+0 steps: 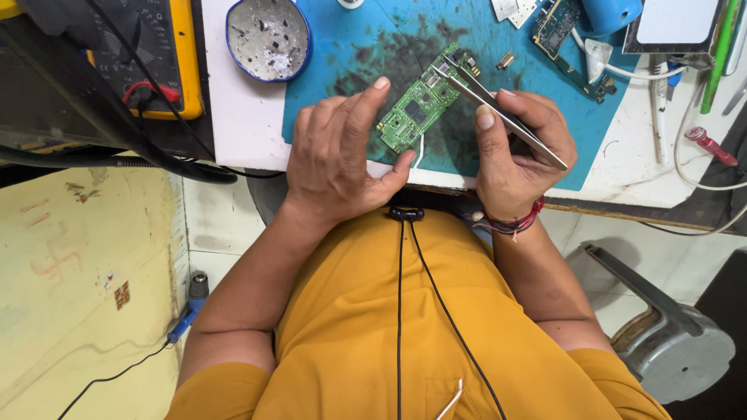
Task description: The person works on a green circuit board on a repair bench, holding it steady with one hand while using tweezers to probe and reposition small components. They use a hot air rework gun to heat sections of the board, occasionally lifting the board to reposition it and continuing to heat and work on components with the tweezers.
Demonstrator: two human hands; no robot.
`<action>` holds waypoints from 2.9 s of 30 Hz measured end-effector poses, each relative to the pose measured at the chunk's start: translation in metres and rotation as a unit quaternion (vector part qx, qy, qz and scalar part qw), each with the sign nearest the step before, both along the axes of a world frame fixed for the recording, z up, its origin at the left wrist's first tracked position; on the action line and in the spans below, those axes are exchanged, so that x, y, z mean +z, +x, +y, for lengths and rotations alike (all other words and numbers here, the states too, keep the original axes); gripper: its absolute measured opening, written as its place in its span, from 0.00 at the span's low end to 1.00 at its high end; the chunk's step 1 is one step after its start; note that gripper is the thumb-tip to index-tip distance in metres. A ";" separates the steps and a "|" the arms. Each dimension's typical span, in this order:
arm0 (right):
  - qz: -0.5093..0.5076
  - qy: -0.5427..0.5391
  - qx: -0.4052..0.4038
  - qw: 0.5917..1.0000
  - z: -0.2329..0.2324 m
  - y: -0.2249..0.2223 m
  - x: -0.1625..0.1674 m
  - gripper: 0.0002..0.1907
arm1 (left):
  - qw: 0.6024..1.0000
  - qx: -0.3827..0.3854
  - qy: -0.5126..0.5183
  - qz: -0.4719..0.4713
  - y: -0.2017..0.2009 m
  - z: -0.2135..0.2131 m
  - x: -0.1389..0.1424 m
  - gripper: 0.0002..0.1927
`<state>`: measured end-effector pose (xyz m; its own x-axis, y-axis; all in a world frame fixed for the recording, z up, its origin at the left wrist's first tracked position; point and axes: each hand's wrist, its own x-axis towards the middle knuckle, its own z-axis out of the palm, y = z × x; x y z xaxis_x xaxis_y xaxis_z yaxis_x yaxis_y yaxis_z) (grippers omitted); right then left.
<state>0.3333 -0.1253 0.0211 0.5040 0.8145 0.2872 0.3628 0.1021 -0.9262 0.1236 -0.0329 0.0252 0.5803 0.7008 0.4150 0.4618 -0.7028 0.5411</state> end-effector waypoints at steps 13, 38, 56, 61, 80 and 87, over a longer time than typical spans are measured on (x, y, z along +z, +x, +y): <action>-0.032 0.014 -0.020 0.999 0.002 0.002 -0.003 0.11 | 0.998 0.050 0.007 -0.032 0.001 -0.025 -0.016 0.39; -0.053 0.123 0.066 0.989 -0.008 -0.007 -0.016 0.09 | 0.929 0.346 0.109 -0.079 -0.134 0.038 -0.008 0.23; -0.416 0.152 0.230 0.866 0.038 -0.028 0.037 0.20 | 1.000 -0.013 -0.018 0.012 -0.055 -0.062 0.043 0.12; -0.371 0.152 0.206 0.893 0.046 -0.034 0.043 0.21 | 0.967 -0.119 -0.179 -0.137 -0.044 -0.072 0.021 0.17; 0.028 -0.001 0.068 0.997 -0.008 0.009 0.013 0.24 | 0.769 -0.059 -0.175 -0.612 0.012 0.050 0.057 0.18; -0.033 -0.066 0.085 0.994 -0.005 0.013 0.012 0.15 | 0.756 -0.045 -0.259 -0.599 0.038 0.063 0.048 0.14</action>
